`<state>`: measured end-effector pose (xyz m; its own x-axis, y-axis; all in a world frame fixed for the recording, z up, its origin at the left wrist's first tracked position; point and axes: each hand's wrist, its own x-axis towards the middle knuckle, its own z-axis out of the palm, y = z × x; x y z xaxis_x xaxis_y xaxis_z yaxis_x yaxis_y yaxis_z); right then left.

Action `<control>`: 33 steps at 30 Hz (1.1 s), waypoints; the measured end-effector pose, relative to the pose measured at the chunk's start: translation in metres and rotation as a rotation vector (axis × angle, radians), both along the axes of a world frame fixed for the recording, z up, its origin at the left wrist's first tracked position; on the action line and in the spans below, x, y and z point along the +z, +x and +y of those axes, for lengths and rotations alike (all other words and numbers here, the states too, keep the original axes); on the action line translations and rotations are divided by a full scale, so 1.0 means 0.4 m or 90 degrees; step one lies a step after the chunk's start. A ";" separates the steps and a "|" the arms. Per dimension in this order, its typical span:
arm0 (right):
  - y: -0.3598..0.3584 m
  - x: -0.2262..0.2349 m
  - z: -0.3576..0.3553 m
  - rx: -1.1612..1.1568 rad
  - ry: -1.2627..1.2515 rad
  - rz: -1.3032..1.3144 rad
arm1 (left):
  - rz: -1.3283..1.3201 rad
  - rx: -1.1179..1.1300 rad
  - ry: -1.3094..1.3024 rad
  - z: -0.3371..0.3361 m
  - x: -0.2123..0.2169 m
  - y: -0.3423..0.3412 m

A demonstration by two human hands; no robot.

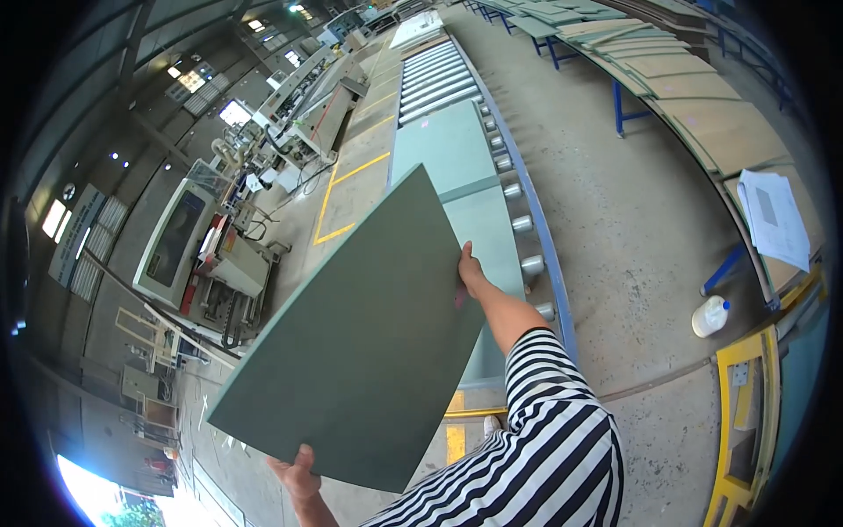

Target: Sanding panels, marking them with a pen, moving them to a conveyor, and refilling glue bottles.

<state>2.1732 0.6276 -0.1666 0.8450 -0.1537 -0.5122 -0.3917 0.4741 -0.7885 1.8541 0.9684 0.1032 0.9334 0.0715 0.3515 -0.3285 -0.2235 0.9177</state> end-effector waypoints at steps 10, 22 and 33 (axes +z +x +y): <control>-0.561 -0.034 -0.177 -0.217 -0.483 -0.051 | 0.254 -0.014 -0.094 0.312 -0.149 0.380; -1.419 0.081 0.177 -0.608 -0.510 0.448 | 0.397 -0.597 0.059 0.003 -0.530 0.598; -1.949 0.090 0.846 -1.198 -0.064 0.306 | 0.236 -0.860 0.481 -0.364 -0.606 0.240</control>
<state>1.3936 0.9659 -0.1306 -0.5942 -0.5901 -0.5466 0.3246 0.4458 -0.8342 1.9500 0.8230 -0.1394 0.2008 -0.9222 -0.3305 -0.4477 -0.3865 0.8064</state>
